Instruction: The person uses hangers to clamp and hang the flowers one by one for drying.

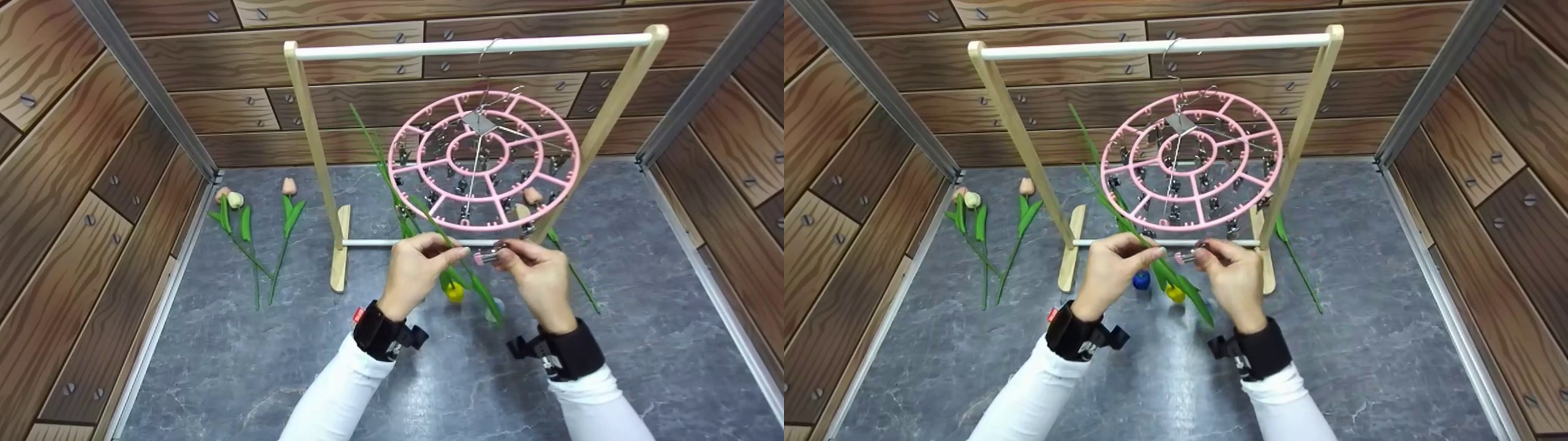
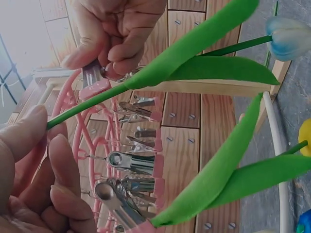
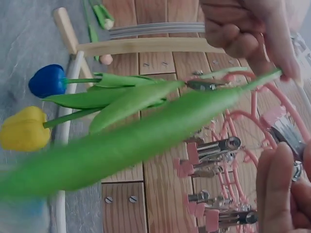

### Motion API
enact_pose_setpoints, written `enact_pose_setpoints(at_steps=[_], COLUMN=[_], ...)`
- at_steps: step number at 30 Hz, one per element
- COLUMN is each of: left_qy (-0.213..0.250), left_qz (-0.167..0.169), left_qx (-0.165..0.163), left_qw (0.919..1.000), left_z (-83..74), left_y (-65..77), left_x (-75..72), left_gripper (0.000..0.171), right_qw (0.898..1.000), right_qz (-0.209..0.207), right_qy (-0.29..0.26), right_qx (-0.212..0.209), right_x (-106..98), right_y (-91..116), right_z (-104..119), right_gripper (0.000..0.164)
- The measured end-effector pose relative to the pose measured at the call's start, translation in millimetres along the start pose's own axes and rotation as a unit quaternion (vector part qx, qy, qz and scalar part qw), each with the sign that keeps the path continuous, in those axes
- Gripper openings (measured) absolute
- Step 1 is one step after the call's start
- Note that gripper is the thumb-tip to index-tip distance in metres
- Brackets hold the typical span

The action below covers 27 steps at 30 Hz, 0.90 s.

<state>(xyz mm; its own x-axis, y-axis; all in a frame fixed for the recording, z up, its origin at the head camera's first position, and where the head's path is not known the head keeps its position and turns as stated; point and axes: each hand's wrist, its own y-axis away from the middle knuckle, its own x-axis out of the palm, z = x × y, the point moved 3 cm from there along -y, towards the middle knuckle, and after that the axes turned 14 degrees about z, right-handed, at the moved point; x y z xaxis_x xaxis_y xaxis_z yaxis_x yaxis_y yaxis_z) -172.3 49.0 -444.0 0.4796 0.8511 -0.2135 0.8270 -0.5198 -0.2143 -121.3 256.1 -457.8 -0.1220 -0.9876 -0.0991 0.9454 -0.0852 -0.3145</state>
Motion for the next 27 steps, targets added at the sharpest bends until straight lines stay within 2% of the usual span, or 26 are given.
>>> enact_pose_setpoints(at_steps=[5, 9, 19, 27], left_qy=[0.012, 0.021, 0.038, 0.024], left_qz=[-0.026, -0.035, -0.038, -0.04], left_qx=[-0.01, -0.017, -0.003, 0.003], left_qw=[0.9995, 0.999, 0.9985, 0.9989], left_z=[-0.2, 0.2, -2.4, 0.5], left_y=[-1.5, -2.1, -1.4, -1.7], left_x=[-1.4, -0.8, 0.9, 1.2], left_gripper=[0.014, 0.014, 0.015, 0.015], right_qw=[0.995, 0.989, 0.98, 0.986], right_qz=[-0.008, -0.03, -0.053, -0.018], right_qy=[0.027, 0.061, 0.116, 0.107], right_qx=[-0.095, -0.133, -0.153, -0.13], right_x=[10, 14, 17, 17], right_y=[7, 9, 11, 10], right_z=[-1, -3, -4, -6], right_gripper=[0.056, 0.074, 0.077, 0.065])
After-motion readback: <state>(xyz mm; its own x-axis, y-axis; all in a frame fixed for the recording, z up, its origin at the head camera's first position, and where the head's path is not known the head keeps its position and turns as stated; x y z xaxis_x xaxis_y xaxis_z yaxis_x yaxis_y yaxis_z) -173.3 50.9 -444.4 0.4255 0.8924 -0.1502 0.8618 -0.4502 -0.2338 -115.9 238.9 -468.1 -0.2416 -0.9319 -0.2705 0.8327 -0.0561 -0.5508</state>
